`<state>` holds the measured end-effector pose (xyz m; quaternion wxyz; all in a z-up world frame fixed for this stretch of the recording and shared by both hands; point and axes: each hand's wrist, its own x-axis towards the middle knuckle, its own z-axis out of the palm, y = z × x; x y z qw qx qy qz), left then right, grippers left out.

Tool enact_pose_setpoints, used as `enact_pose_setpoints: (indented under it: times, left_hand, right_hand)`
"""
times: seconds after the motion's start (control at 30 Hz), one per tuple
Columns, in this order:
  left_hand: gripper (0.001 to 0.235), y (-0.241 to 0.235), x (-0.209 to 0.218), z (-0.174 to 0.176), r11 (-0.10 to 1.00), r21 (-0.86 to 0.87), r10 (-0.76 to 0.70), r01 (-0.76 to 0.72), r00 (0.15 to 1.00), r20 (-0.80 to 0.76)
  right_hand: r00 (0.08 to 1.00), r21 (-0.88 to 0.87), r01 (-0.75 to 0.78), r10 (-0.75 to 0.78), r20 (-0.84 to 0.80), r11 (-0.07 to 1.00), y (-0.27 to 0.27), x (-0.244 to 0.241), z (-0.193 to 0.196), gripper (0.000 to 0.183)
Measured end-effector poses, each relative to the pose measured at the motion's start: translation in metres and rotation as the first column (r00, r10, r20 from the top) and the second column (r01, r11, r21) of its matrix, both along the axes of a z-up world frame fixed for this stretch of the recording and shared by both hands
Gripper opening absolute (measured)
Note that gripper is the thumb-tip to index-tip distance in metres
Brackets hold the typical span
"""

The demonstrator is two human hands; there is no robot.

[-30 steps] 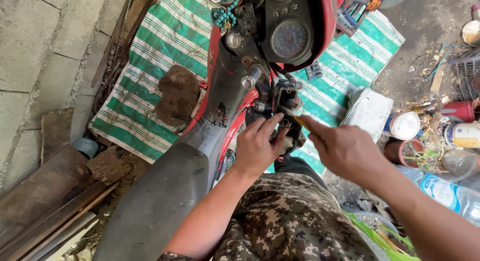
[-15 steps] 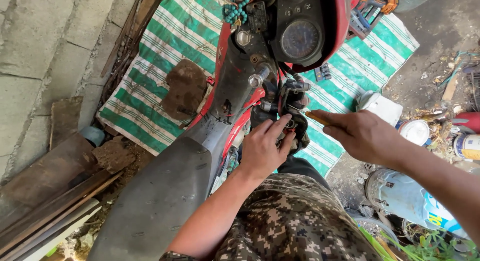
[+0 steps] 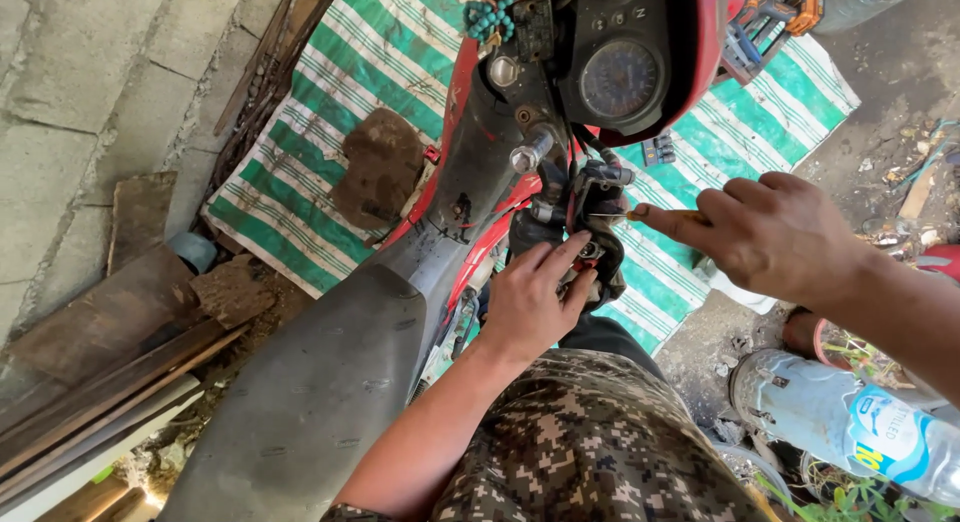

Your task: The person uses a screwdriver to work on the handlebar area of a red motorcycle, specifically manipulating the wiring and components near the ignition switch. They hold a cloth in their left hand while using the tool with their right hand to adjust or remove parts within the exposed casing.

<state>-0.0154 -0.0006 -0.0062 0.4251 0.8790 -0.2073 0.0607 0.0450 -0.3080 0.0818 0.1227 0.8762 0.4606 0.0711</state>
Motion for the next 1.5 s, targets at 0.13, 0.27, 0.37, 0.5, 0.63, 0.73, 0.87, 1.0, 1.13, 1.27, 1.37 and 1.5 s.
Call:
enact_pose_setpoints:
  times: [0.13,0.27,0.37,0.5,0.63,0.73,0.87,1.0,1.13,1.27,1.37,1.5]
  left_hand:
    - [0.044,0.002,-0.005,0.001,1.000,-0.021,-0.002,0.001,1.000,-0.015]
    - [0.045,0.000,-0.007,0.001,0.999,-0.034,0.002,-0.003,1.000,-0.022]
    - [0.046,0.000,-0.009,0.001,0.998,-0.066,-0.003,0.001,0.999,-0.033]
    - [0.045,0.000,-0.006,0.004,0.997,-0.078,-0.010,0.007,0.999,-0.043]
    - [0.046,0.001,-0.006,0.002,0.997,-0.072,-0.010,0.006,0.998,-0.060]
    - [0.049,0.000,-0.006,0.000,0.995,-0.094,-0.025,0.019,0.998,-0.061]
    - [0.046,0.000,-0.008,0.013,0.989,-0.145,-0.022,0.010,0.997,-0.078]
    - [0.043,0.006,-0.026,0.026,0.979,-0.175,-0.133,0.106,0.980,-0.151]
    - [0.049,0.009,-0.034,0.022,0.971,-0.180,-0.197,0.159,0.957,-0.215]
    - [0.051,0.006,-0.032,0.013,0.978,-0.073,-0.207,0.196,0.950,-0.233]
    - [0.067,-0.004,-0.032,0.008,0.976,-0.015,-0.214,0.216,0.954,-0.211]
    - [0.035,-0.014,-0.027,0.013,0.979,-0.061,-0.205,0.196,0.949,-0.240]
  right_hand:
    - [0.879,0.006,0.306,-0.280,-0.386,0.952,0.016,-0.003,0.009,0.066]
    - [0.194,-0.246,0.706,-0.516,-0.835,0.664,0.045,0.004,0.042,0.053]
    - [-0.173,-0.333,0.861,-0.396,-0.902,0.384,0.054,-0.007,0.040,0.052]
    - [-0.461,-0.464,0.886,0.111,-0.881,-0.006,0.061,-0.025,0.036,0.052]
    - [0.000,-0.285,0.857,-0.554,-0.833,0.429,0.065,-0.035,0.036,0.050]
    - [0.669,0.039,0.630,-0.516,-0.536,0.776,0.060,-0.049,0.019,0.052]
    - [0.221,-0.184,0.815,-0.587,-0.779,0.550,0.065,-0.041,0.067,0.050]
    - [-0.186,-0.168,0.982,0.341,-0.921,0.083,-0.007,-0.089,-0.012,0.053]
    - [-0.067,-0.176,0.984,0.881,-0.468,-0.018,-0.031,-0.152,-0.098,0.046]
    - [0.038,-0.265,0.956,0.950,-0.309,-0.124,-0.007,-0.196,-0.122,0.042]
    - [0.105,-0.265,0.943,0.938,-0.331,-0.199,0.013,-0.205,-0.107,0.044]
    - [0.169,-0.144,0.928,0.733,-0.659,-0.344,0.042,-0.188,-0.058,0.055]
